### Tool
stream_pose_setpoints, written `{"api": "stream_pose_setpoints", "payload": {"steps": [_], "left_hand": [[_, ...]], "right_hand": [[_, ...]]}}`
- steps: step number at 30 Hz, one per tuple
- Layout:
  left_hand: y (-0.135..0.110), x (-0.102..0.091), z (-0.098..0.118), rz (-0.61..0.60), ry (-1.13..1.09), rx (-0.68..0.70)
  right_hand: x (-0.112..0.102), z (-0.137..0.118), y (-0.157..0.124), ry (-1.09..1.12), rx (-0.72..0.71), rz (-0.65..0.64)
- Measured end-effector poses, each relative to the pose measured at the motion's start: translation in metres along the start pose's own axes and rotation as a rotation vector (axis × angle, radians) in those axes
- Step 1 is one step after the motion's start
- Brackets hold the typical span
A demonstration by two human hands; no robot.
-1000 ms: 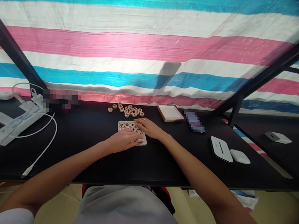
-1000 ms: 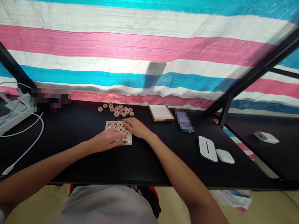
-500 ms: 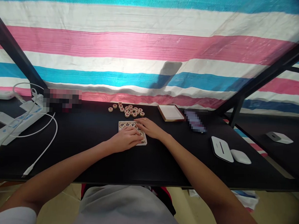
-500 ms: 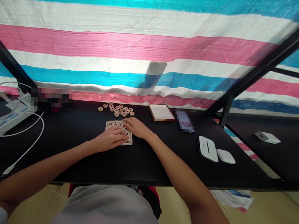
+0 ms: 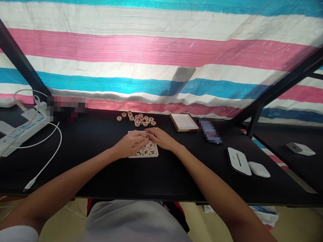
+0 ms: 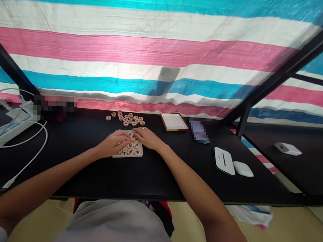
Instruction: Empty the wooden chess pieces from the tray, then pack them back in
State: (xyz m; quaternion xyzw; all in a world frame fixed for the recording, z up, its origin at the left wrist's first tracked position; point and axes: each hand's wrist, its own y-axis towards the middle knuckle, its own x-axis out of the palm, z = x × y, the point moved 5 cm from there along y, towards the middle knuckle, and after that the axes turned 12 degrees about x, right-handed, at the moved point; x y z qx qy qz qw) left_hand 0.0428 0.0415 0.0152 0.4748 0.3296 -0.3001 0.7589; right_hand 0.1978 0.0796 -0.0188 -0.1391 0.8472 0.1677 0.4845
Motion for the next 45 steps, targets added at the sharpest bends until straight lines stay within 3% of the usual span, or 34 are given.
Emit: {"api": "stream_pose_setpoints", "payload": {"steps": [2, 4, 8, 11, 17, 21, 27, 38, 45], "left_hand": [[-0.007, -0.015, -0.025, 0.084, 0.084, -0.124], [-0.016, -0.026, -0.053, 0.085, 0.238, -0.217], [-0.034, -0.032, -0.098, -0.017, 0.54, -0.414], [-0.04, -0.026, -0.111, -0.105, 0.592, -0.487], [-0.04, -0.023, -0.11, -0.224, 0.581, -0.511], [-0.036, -0.026, -0.103, -0.181, 0.596, -0.441], [-0.032, -0.017, -0.092, -0.097, 0.423, -0.272], [-0.03, -0.015, -0.09, -0.13, 0.451, -0.263], [-0.03, -0.016, -0.089, -0.143, 0.442, -0.283]], "right_hand": [[-0.001, -0.001, 0.0, -0.004, 0.011, -0.006], [-0.001, -0.001, 0.0, -0.009, 0.018, -0.015], [-0.001, 0.0, -0.001, -0.009, 0.021, -0.021], [0.0, 0.001, -0.001, -0.008, 0.016, -0.021], [0.001, 0.002, -0.001, 0.004, 0.022, -0.018], [0.002, 0.004, -0.001, 0.017, 0.024, -0.014], [0.003, 0.008, 0.0, 0.023, 0.032, 0.045], [0.002, 0.011, 0.004, -0.099, 0.187, 0.21], [0.001, 0.017, 0.005, -0.028, 0.186, 0.222]]}}
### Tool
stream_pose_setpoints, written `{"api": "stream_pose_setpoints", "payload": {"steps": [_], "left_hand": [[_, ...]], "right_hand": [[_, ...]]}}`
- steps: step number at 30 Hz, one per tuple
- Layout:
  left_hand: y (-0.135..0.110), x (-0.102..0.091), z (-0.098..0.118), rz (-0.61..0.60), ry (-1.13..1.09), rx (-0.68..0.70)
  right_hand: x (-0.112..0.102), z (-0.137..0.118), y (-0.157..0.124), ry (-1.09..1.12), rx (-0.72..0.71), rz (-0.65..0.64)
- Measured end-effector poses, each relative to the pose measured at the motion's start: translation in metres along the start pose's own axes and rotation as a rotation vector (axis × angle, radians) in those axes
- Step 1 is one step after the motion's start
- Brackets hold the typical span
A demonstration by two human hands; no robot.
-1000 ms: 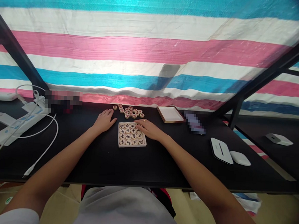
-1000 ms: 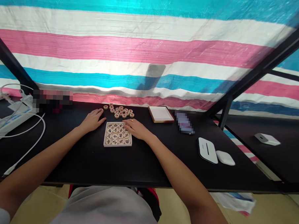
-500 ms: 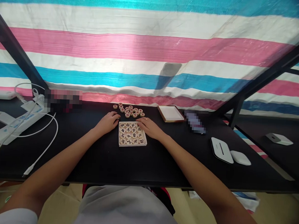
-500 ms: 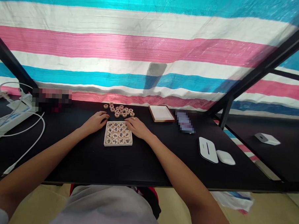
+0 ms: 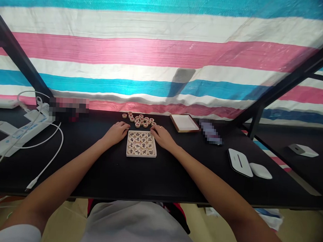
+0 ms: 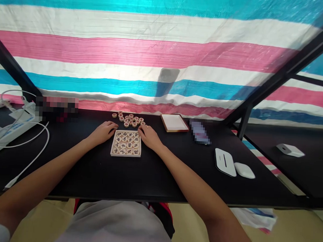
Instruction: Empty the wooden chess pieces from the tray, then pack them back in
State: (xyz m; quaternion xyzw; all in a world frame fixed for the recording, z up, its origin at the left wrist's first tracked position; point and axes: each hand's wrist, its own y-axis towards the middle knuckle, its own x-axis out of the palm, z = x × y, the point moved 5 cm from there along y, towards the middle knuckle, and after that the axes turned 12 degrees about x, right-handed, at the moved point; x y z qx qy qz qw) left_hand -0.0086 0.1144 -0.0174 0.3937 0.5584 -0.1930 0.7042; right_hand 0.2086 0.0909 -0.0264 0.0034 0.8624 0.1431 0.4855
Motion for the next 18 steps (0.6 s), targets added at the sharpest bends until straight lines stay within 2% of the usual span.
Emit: {"api": "stream_pose_setpoints", "payload": {"steps": [5, 12, 18], "left_hand": [[0.0001, -0.0011, 0.0009, -0.012, -0.012, -0.017], [-0.0018, -0.0005, 0.0012, -0.007, -0.019, -0.021], [-0.0027, -0.0025, 0.0013, 0.003, -0.05, -0.042]], "right_hand": [[0.0039, 0.0087, 0.0052, 0.081, 0.007, 0.005], [0.0062, 0.0026, 0.007, -0.105, -0.125, -0.007], [0.0023, 0.0043, 0.0042, -0.124, -0.153, -0.04]]}}
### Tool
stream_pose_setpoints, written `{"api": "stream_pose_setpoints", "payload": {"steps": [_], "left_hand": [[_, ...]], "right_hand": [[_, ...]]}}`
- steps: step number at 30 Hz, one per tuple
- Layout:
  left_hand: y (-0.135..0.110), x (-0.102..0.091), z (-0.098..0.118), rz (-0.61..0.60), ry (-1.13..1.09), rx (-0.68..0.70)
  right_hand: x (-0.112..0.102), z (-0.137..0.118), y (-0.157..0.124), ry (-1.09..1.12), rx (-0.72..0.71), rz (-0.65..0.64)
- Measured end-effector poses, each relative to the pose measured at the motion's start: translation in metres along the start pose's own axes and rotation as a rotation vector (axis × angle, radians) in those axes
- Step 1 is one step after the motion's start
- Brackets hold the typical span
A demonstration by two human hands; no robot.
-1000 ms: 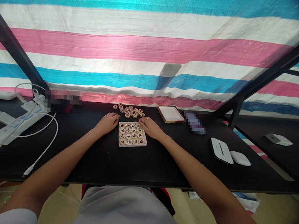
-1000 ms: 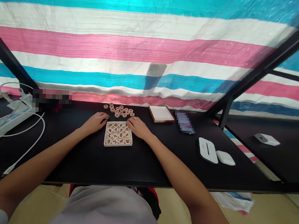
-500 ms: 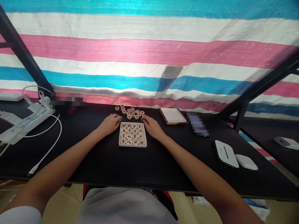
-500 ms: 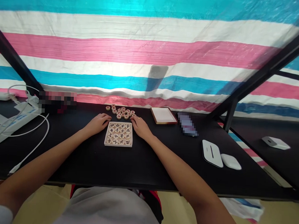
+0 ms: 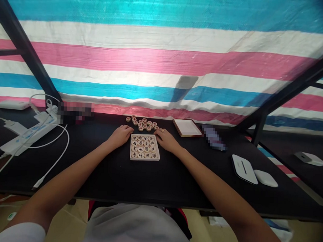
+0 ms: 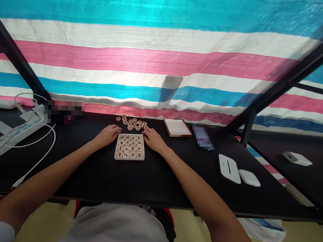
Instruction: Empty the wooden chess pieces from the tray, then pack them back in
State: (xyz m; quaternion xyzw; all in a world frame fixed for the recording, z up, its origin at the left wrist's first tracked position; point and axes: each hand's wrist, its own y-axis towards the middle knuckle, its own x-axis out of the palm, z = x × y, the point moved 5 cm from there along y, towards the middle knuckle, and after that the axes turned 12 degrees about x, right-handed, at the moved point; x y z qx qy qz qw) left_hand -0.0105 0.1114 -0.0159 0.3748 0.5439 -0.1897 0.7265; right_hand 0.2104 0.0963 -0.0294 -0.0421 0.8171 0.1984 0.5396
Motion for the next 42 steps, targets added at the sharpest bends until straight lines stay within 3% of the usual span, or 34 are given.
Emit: {"api": "stream_pose_setpoints", "payload": {"steps": [6, 17, 20, 24, 28, 33, 38, 42], "left_hand": [[0.0, 0.001, -0.001, -0.014, 0.016, -0.001], [0.001, 0.001, -0.002, -0.033, 0.009, -0.066], [-0.001, -0.006, -0.004, -0.02, -0.005, -0.086], [-0.005, -0.024, -0.01, 0.095, -0.132, -0.126], [-0.005, -0.035, 0.003, 0.107, -0.249, -0.02], [-0.005, -0.032, 0.025, 0.052, -0.263, 0.105], [-0.007, -0.025, 0.025, 0.0, -0.279, 0.131], [-0.007, -0.027, 0.025, 0.038, -0.26, 0.174]], "right_hand": [[-0.005, 0.004, -0.003, -0.031, 0.076, -0.059], [-0.005, 0.007, -0.003, -0.045, 0.055, -0.073], [-0.005, 0.007, -0.004, -0.041, 0.048, -0.073], [-0.006, 0.007, -0.004, -0.043, 0.05, -0.072], [-0.008, 0.006, -0.004, -0.029, 0.044, -0.08], [-0.009, 0.004, -0.004, -0.021, 0.05, -0.091], [-0.009, 0.005, -0.004, -0.018, 0.046, -0.087], [-0.008, 0.006, -0.004, -0.023, 0.053, -0.093]]}}
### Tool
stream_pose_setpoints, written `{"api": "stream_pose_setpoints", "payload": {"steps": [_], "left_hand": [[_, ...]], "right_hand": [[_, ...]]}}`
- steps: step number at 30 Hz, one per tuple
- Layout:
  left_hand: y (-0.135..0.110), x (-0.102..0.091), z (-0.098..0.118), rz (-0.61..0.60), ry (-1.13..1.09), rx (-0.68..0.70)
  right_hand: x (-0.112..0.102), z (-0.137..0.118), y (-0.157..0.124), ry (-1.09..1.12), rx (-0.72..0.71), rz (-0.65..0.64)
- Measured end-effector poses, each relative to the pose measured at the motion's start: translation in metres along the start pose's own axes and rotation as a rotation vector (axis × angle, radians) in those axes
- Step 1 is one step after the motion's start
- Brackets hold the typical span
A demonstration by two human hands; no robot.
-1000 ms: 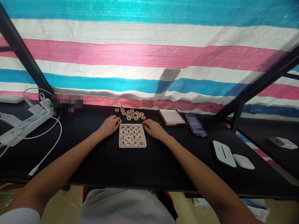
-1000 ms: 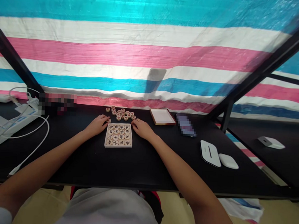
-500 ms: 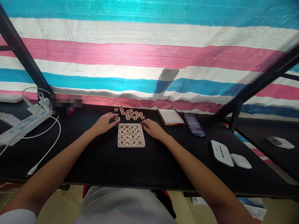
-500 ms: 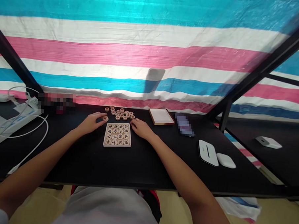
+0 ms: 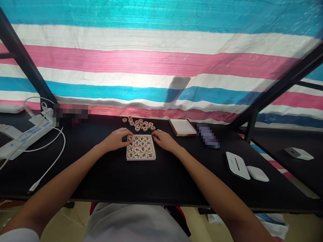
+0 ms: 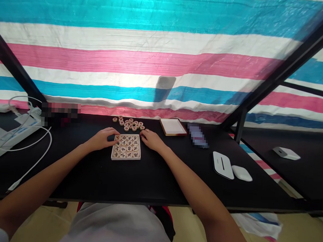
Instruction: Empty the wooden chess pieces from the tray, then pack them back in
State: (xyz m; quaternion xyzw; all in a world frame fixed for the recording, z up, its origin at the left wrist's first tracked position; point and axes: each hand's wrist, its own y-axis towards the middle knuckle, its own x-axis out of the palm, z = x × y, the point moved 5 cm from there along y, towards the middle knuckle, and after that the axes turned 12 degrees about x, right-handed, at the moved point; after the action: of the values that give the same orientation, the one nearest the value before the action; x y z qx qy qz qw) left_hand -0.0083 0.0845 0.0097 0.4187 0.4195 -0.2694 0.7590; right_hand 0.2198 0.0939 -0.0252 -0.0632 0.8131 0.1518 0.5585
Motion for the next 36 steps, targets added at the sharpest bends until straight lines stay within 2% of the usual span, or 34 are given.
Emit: {"api": "stream_pose_setpoints", "payload": {"steps": [4, 8, 12, 15, 17, 19, 22, 26, 33, 36], "left_hand": [[0.002, -0.004, 0.01, 0.1, 0.064, 0.108], [0.002, -0.007, 0.023, 0.178, 0.273, 0.3], [0.001, -0.009, 0.037, 0.172, 0.514, 0.521], [-0.001, -0.01, 0.048, 0.145, 0.608, 0.672], [-0.002, -0.01, 0.052, 0.142, 0.627, 0.732], [-0.003, -0.009, 0.052, 0.141, 0.616, 0.735], [-0.001, -0.008, 0.045, 0.149, 0.508, 0.609], [0.002, -0.009, 0.03, 0.209, 0.238, 0.297], [0.003, -0.001, 0.003, 0.248, -0.35, -0.228], [0.002, 0.003, -0.007, 0.307, -0.636, -0.396]], "right_hand": [[0.0, 0.001, 0.0, -0.001, 0.015, -0.003], [0.001, 0.001, 0.0, 0.003, 0.009, -0.003], [0.002, 0.002, 0.0, 0.003, -0.001, 0.007], [0.003, 0.003, 0.001, -0.001, -0.004, 0.008], [0.004, 0.003, 0.001, -0.005, -0.005, 0.012], [0.004, 0.004, 0.001, -0.006, -0.009, 0.015], [0.004, 0.004, 0.001, -0.002, -0.015, 0.012], [0.003, 0.003, 0.001, -0.008, -0.009, 0.009], [0.002, 0.002, 0.0, -0.012, -0.007, 0.001], [0.002, 0.002, 0.0, -0.01, -0.007, -0.001]]}}
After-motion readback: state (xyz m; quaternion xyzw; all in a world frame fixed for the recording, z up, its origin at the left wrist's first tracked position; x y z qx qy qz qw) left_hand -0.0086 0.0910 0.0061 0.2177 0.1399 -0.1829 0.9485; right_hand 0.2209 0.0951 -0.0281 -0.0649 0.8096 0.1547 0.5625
